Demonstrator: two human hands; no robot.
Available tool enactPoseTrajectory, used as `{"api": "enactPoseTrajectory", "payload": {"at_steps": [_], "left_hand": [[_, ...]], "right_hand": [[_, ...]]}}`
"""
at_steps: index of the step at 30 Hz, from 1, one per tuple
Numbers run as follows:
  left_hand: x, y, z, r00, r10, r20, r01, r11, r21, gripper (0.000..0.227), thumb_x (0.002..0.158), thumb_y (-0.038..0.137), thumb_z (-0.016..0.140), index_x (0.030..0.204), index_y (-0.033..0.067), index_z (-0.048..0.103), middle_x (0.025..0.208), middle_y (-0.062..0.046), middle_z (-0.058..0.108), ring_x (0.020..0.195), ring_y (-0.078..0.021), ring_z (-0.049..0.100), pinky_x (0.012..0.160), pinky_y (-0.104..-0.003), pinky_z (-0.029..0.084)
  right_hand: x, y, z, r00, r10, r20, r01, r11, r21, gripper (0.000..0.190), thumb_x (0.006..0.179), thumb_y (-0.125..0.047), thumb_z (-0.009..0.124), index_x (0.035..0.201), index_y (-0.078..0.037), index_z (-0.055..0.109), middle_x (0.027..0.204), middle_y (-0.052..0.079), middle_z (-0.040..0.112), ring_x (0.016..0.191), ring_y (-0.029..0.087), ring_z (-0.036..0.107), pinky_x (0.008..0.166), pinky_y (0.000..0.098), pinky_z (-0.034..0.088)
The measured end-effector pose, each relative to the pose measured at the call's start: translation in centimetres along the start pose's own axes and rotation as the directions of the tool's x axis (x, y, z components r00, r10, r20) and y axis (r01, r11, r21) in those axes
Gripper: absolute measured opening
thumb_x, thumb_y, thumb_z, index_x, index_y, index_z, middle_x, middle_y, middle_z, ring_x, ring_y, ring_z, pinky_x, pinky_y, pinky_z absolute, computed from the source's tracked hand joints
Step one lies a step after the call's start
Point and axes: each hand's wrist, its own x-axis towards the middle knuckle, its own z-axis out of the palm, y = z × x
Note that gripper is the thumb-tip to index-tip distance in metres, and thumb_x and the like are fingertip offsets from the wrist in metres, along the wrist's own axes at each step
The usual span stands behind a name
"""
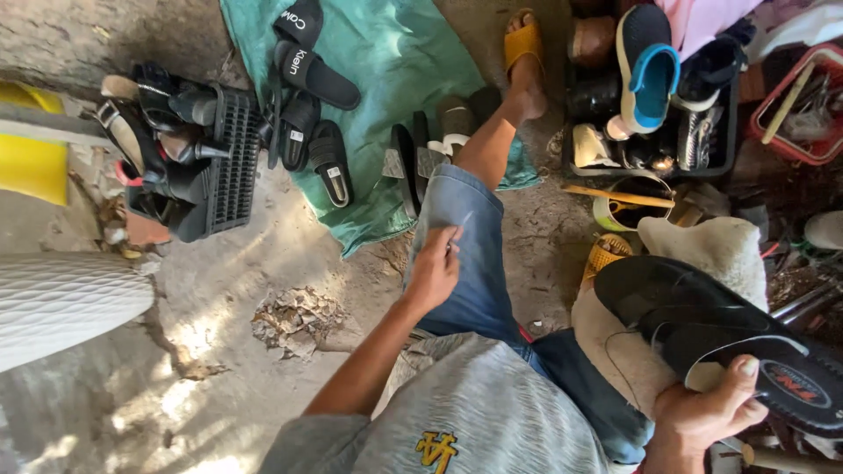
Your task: The person sits on the floor and sews a black slipper using a needle and thread. They hold the slipper on their lap, pull the thread through the material, and occasionally turn the slipper to work on different areas.
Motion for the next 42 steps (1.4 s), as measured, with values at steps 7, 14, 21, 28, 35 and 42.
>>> {"api": "enactPoseTrajectory", "payload": {"at_steps": [7,14,21,28,35,42], "left_hand": [[-0.6,-2.0,0.0,0.877,0.457,-0.150,-0.475,0.872,-0.116,0.049,0.107,0.004,0.050,0.155,0.0115,0.043,0.125,-0.020,0.069,0.107,-0.0273,0.074,0.097,-0.033,0.061],[-3.6,-0.5,0.5,0.898,0.438,-0.038,-0.439,0.899,-0.001,0.050,0.107,0.027,0.053,0.155,0.0185,0.044,0.137,-0.013,0.068,0.110,-0.0302,0.072,0.082,-0.040,0.060],[-9.0,1.1,0.2,0.885,0.454,0.102,-0.447,0.890,-0.085,0.047,0.105,0.013,0.047,0.152,0.0104,0.047,0.120,-0.005,0.066,0.092,-0.0278,0.066,0.081,-0.041,0.050],[-12.3,3.6,-0.6,0.829,0.543,0.131,-0.517,0.835,-0.187,0.045,0.106,0.016,0.057,0.151,0.0111,0.055,0.066,0.002,0.043,0.058,-0.0104,0.028,0.054,-0.033,0.032],[-12.6,4.9,-0.4,0.780,0.623,0.060,-0.606,0.775,-0.179,0.033,0.103,0.015,0.060,0.134,0.0092,0.067,0.123,-0.011,0.074,0.108,-0.0182,0.072,0.092,-0.032,0.053],[-11.9,9.4,0.1,0.718,0.676,0.169,-0.633,0.734,-0.248,0.031,0.100,0.013,0.064,0.129,0.0119,0.076,0.088,-0.010,0.075,0.076,-0.0191,0.070,0.067,-0.033,0.058]], "right_hand": [[-0.6,-2.6,3.0,0.996,0.088,-0.018,-0.085,0.989,0.123,0.049,0.085,-0.042,0.082,0.118,-0.010,0.065,0.128,0.011,0.069,0.122,0.022,0.067,0.112,0.0416,0.059],[-4.8,-7.6,1.1,0.959,0.203,0.199,-0.238,0.956,0.173,0.068,0.082,-0.058,0.073,0.137,-0.020,0.066,0.144,-0.002,0.066,0.143,0.015,0.061,0.127,0.0299,0.049],[-7.3,-7.3,-3.5,0.953,0.287,0.096,-0.303,0.904,0.300,0.068,0.077,-0.051,0.073,0.136,-0.019,0.069,0.145,0.003,0.069,0.143,0.021,0.066,0.120,0.0374,0.056],[-7.4,-6.3,-5.9,0.982,0.173,-0.075,-0.159,0.972,0.172,0.043,0.087,-0.043,0.072,0.120,-0.015,0.074,0.126,0.000,0.072,0.122,0.013,0.070,0.108,0.0283,0.061],[-6.5,-5.8,-8.0,0.837,0.408,-0.365,-0.299,0.900,0.318,0.031,0.077,-0.029,0.081,0.107,-0.021,0.079,0.114,0.000,0.078,0.109,0.016,0.074,0.090,0.0346,0.063],[-6.5,-9.4,-4.6,0.832,0.501,-0.237,-0.193,0.664,0.723,0.015,0.078,-0.008,0.082,0.081,0.000,0.070,0.081,0.019,0.074,0.071,0.029,0.075,0.071,0.0382,0.065]]}}
